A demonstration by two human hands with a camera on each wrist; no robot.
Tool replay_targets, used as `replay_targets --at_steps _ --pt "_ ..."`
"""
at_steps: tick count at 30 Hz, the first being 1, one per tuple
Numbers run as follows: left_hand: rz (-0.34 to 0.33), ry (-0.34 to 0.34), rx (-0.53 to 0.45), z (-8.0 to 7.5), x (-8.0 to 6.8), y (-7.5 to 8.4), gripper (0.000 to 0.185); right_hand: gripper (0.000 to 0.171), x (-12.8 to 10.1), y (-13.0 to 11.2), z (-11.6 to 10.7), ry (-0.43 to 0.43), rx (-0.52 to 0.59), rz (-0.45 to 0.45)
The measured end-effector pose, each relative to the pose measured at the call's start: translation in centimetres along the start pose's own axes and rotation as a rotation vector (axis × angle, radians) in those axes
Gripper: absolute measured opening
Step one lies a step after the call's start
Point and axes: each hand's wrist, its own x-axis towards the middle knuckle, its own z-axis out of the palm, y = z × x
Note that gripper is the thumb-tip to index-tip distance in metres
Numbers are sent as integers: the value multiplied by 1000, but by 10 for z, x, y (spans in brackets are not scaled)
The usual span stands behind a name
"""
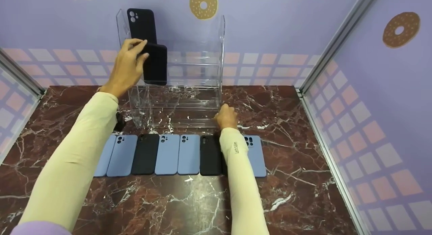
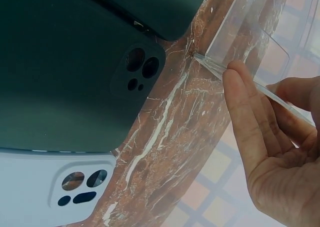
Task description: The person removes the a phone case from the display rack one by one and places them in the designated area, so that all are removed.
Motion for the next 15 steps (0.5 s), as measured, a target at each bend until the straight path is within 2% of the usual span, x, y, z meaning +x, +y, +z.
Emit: replay_targets --at_steps 4,9,15 --pt "-17 104 -128 0 -1 -1 32 35 0 -1 1 -3 5 0" --pt "-5 191 -168 -3 -1 -1 24 32 0 -2 0 -1 14 1" --pt "39 220 -193 -4 -1 5 16 33 1 -3 -1 -10 11 4"
